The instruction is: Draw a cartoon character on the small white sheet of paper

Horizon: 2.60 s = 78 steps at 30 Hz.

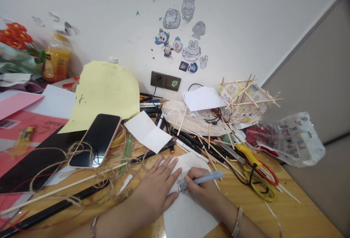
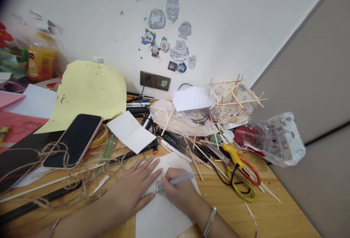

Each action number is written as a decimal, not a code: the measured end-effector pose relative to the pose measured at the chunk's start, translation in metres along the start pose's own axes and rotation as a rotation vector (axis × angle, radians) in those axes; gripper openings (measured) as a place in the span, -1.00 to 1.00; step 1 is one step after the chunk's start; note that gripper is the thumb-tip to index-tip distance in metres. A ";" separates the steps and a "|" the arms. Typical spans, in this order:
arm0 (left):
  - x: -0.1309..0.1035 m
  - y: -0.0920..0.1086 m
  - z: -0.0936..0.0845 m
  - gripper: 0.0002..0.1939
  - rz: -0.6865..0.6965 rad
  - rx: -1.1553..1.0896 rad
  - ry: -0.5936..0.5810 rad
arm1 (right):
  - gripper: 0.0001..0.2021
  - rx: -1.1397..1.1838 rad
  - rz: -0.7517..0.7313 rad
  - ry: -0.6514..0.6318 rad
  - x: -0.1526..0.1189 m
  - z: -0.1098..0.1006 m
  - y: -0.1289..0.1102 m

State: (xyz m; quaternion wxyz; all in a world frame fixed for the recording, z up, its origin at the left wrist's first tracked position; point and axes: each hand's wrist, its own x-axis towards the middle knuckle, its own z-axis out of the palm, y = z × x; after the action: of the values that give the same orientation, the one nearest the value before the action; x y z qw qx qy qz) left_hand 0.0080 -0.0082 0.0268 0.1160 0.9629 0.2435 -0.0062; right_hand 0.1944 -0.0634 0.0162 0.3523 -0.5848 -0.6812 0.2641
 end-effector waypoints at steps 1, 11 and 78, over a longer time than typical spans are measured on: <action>0.000 0.000 0.000 -0.45 -0.002 0.001 -0.002 | -0.70 -0.005 0.004 0.002 0.000 0.000 0.000; 0.000 -0.001 -0.003 -0.44 -0.008 0.021 -0.021 | -0.69 -0.001 0.024 -0.013 -0.001 0.000 0.000; 0.002 0.000 -0.003 -0.44 -0.015 0.000 -0.025 | -0.65 0.033 0.006 0.024 -0.001 0.000 0.002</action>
State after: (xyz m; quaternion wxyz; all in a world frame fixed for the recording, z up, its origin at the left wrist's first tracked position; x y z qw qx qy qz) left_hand 0.0092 -0.0064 0.0297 0.1188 0.9610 0.2491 -0.0191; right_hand 0.1953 -0.0643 0.0145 0.3695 -0.5839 -0.6708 0.2694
